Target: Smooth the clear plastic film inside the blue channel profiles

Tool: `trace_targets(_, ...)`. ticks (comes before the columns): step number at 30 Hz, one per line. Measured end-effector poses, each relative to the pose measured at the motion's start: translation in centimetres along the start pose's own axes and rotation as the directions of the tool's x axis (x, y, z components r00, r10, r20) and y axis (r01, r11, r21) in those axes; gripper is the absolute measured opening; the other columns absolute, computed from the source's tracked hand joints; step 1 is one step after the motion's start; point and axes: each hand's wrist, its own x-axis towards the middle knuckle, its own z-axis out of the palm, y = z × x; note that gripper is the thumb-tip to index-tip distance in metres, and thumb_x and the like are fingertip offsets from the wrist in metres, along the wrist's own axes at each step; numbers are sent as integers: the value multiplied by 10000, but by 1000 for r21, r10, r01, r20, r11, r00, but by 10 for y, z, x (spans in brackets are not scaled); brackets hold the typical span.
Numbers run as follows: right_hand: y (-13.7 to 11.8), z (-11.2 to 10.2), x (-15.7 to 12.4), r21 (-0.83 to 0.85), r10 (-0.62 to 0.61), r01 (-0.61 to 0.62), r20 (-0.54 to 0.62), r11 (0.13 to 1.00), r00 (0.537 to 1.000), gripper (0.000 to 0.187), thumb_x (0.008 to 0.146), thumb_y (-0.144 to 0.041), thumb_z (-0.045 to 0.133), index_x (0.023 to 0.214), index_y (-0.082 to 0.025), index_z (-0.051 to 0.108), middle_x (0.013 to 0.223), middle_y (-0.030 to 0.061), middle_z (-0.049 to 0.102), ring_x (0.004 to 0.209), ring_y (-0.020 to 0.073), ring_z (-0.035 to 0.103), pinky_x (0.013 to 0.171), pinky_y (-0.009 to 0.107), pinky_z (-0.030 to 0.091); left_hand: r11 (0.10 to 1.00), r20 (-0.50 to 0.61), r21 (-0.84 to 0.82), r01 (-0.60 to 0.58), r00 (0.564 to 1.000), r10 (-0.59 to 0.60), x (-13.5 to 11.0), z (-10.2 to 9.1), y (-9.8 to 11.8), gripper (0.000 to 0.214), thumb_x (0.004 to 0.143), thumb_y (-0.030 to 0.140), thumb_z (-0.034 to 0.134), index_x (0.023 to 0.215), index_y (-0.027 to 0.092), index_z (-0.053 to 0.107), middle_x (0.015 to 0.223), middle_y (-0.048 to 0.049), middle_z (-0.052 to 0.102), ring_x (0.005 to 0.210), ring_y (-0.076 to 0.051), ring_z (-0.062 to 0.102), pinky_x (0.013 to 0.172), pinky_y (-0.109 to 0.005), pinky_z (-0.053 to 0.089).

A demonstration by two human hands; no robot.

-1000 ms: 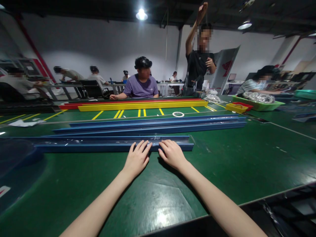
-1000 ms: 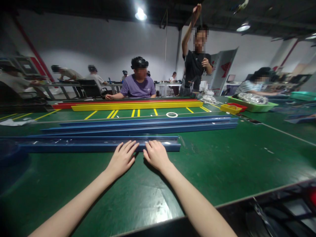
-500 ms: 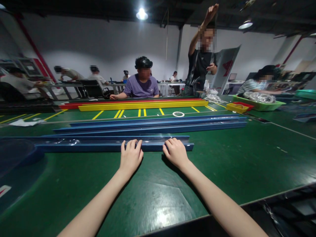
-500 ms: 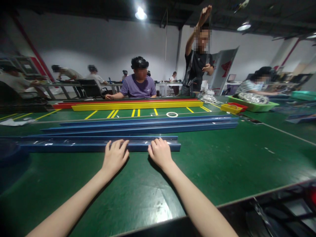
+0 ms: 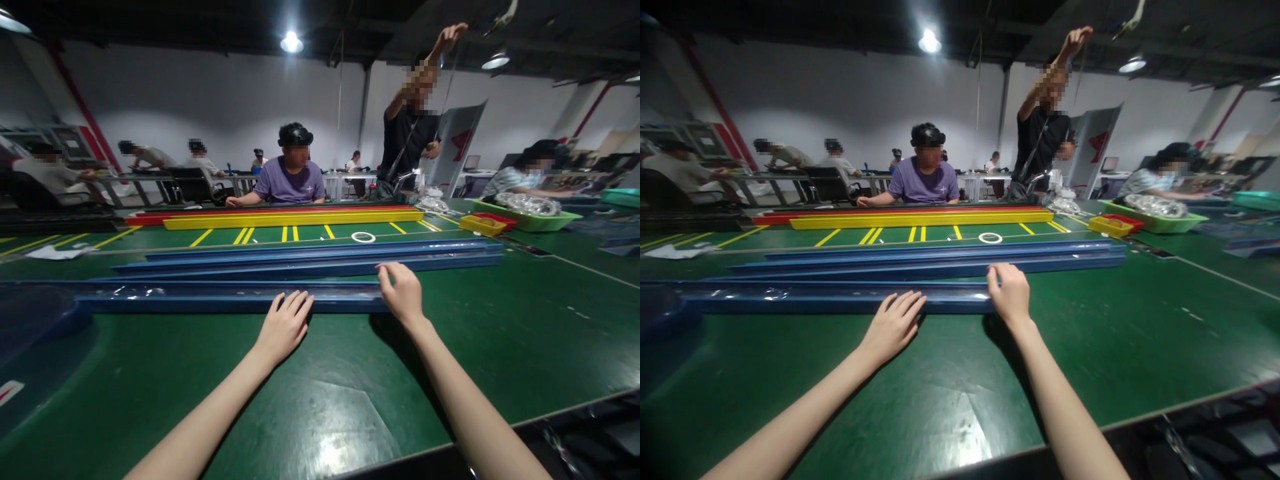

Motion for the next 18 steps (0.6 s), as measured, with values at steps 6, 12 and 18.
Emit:
trace_targets(6, 54, -12, -6, -44, 55, -55, 3, 998, 998, 262, 804, -298, 364, 774, -177, 595, 809, 55, 633, 786, 164, 552, 723, 266, 371, 1000, -55, -1, -22, 998, 22, 20, 5, 12, 387, 798, 209, 383, 1174, 170, 463, 1194, -101, 487, 1100, -229, 418, 948, -398, 275)
trace_targets(12, 79, -5, -27, -90, 296, -295, -11, 951, 955, 276, 803, -320, 354, 753, -197, 597, 773, 28, 635, 689, 136, 550, 598, 223, 351, 988, -88, -74, -134, 988, 127, 48, 19, 49, 385, 792, 232, 411, 1171, 173, 447, 1167, -84, 503, 1073, -217, 426, 932, -386, 289)
trace_targets(18, 77, -4, -33, -125, 311, -297, 104, 947, 945, 307, 815, -337, 323, 733, -212, 591, 779, 18, 635, 709, 136, 551, 584, 217, 339, 983, -61, -126, -136, 990, 129, 46, 24, 54, 414, 789, 206, 413, 1203, 187, 406, 1187, -76, 489, 1099, -210, 408, 910, -370, 306)
